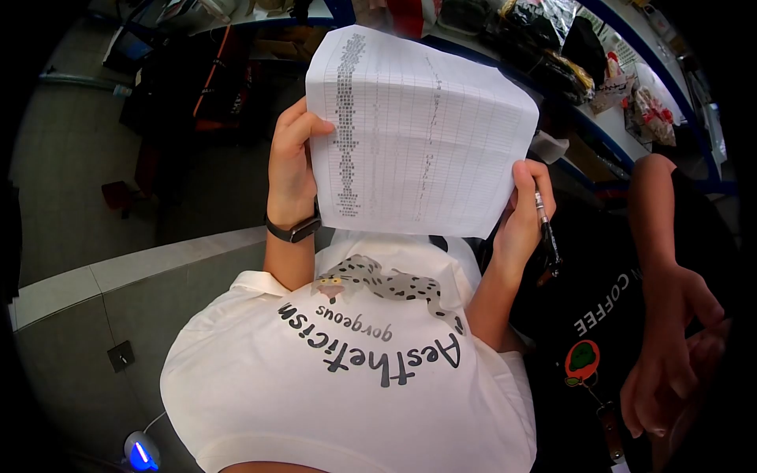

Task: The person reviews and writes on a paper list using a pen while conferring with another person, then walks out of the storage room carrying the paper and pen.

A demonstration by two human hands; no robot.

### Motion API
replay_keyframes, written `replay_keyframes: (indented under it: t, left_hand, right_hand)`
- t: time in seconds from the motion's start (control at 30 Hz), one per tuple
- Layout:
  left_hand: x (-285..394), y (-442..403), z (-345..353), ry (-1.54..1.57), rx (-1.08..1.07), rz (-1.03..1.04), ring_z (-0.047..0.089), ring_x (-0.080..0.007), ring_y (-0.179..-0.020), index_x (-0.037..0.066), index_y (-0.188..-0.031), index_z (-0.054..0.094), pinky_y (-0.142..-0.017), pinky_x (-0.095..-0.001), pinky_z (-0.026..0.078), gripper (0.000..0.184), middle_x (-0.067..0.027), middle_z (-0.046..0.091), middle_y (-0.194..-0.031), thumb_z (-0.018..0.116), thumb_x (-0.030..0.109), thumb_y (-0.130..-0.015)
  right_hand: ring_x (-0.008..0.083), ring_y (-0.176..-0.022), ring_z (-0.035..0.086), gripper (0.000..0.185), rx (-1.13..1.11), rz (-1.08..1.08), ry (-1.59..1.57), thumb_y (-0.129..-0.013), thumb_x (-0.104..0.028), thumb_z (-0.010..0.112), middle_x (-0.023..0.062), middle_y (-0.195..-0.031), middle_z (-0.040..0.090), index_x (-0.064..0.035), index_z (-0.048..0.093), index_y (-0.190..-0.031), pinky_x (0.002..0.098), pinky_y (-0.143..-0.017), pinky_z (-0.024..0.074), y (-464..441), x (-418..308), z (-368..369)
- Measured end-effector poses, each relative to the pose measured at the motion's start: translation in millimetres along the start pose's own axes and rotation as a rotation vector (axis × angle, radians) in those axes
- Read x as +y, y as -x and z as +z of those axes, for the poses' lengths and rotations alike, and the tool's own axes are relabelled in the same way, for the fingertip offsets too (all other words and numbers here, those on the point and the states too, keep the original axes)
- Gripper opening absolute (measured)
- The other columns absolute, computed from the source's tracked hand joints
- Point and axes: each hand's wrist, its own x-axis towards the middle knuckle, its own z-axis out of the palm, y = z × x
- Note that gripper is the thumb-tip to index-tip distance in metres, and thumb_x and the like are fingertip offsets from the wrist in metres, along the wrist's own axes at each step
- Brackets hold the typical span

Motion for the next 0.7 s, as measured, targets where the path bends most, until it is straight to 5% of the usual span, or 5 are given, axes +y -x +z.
replay_keyframes:
  t: [0.7]
  left_hand:
    - [5.7,-0.1,-2.8,0.031,0.01,-0.03,0.057,-0.0134,-0.074,-0.005,-0.103,0.06,-0.069,-0.0231,0.044,0.037,-0.01,0.063,-0.09,0.042,0.004,-0.071]
  right_hand:
    - [0.0018,-0.061,0.047,0.017,-0.027,0.023,-0.019,-0.091,-0.02,0.054,-0.0034,-0.069,0.054,-0.0049,0.057,-0.084,0.0163,-0.058,0.0359,0.1,2.4,-0.6]
